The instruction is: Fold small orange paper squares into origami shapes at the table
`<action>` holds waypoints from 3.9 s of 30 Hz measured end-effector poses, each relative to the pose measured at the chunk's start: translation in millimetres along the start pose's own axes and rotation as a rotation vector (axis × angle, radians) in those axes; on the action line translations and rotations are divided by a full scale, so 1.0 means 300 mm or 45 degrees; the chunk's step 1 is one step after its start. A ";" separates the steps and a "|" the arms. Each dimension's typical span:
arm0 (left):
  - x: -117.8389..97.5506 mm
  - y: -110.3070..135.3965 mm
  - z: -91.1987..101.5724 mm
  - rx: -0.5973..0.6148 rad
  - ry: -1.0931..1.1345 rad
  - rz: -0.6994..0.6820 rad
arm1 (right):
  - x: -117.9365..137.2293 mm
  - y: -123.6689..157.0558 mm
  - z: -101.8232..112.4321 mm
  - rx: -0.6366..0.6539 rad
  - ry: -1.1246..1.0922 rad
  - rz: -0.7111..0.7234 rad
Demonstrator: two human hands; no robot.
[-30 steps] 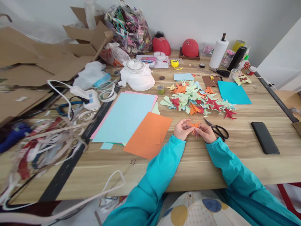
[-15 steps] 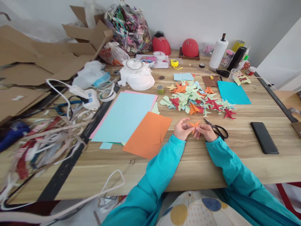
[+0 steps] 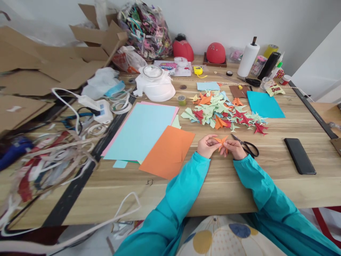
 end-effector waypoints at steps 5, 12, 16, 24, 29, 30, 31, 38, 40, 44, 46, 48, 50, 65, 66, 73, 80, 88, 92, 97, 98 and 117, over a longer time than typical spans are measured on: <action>0.003 -0.002 -0.001 -0.034 0.000 0.020 | 0.017 -0.003 -0.006 0.036 0.041 0.065; -0.009 0.006 0.006 -0.080 -0.066 -0.025 | 0.017 0.007 -0.016 0.006 0.009 0.004; -0.009 0.010 0.006 -0.069 -0.081 -0.022 | 0.019 0.005 -0.017 0.014 0.073 0.046; 0.002 0.004 0.006 -0.054 -0.089 -0.022 | 0.013 0.003 -0.009 0.047 0.167 0.101; 0.006 0.002 0.002 -0.019 -0.061 -0.004 | 0.023 0.007 -0.015 0.032 0.124 0.087; 0.007 0.001 0.001 -0.019 -0.061 0.005 | 0.028 0.007 -0.017 0.029 0.132 0.100; 0.009 0.001 0.001 -0.024 -0.061 0.013 | 0.031 0.006 -0.019 0.029 0.138 0.111; 0.032 -0.015 -0.008 0.031 0.073 0.007 | 0.036 0.002 -0.019 -0.019 0.161 0.178; 0.035 -0.017 -0.006 0.013 0.049 -0.014 | 0.037 0.002 -0.020 -0.028 0.181 0.182; 0.032 -0.013 0.000 -0.060 -0.082 -0.034 | 0.039 0.002 -0.024 -0.046 0.188 0.165; 0.031 -0.010 -0.001 -0.054 -0.099 -0.029 | 0.041 0.003 -0.025 -0.050 0.187 0.153; 0.030 -0.009 -0.004 -0.042 -0.106 -0.028 | 0.044 0.003 -0.025 -0.048 0.186 0.143; 0.032 -0.008 -0.006 -0.033 -0.101 -0.021 | 0.045 0.004 -0.024 -0.043 0.185 0.131; 0.018 -0.002 -0.016 0.028 -0.057 -0.076 | 0.046 0.003 -0.021 -0.018 0.185 0.108; 0.021 -0.003 -0.016 0.038 -0.049 -0.062 | 0.043 0.002 -0.019 -0.018 0.184 0.108; 0.065 -0.030 -0.002 0.046 0.169 0.103 | 0.031 -0.002 -0.005 -0.054 0.187 0.124; 0.023 -0.010 0.003 -0.075 -0.057 0.024 | 0.037 0.003 -0.021 -0.087 0.188 0.098; 0.031 -0.007 -0.011 -0.014 -0.106 0.019 | 0.047 0.002 -0.025 -0.045 0.231 0.060; 0.040 -0.014 -0.013 0.037 -0.109 0.021 | 0.047 0.004 -0.019 -0.021 0.204 0.056; 0.040 -0.016 -0.016 0.089 -0.129 0.003 | 0.041 0.002 -0.012 -0.026 0.150 0.075; 0.039 -0.015 -0.017 0.095 -0.129 0.000 | 0.039 0.002 -0.010 -0.030 0.141 0.079; 0.041 -0.026 0.004 0.093 -0.060 0.072 | 0.035 0.000 -0.002 -0.098 0.178 0.066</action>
Point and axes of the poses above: each hand's wrist, its own y-axis away from the middle knuckle, its own z-axis out of the back of the hand, x = y × z, the point moved 6 cm from there along -y, towards the middle knuckle, and after that the axes turned 14 degrees about z, right-handed, at the moved point
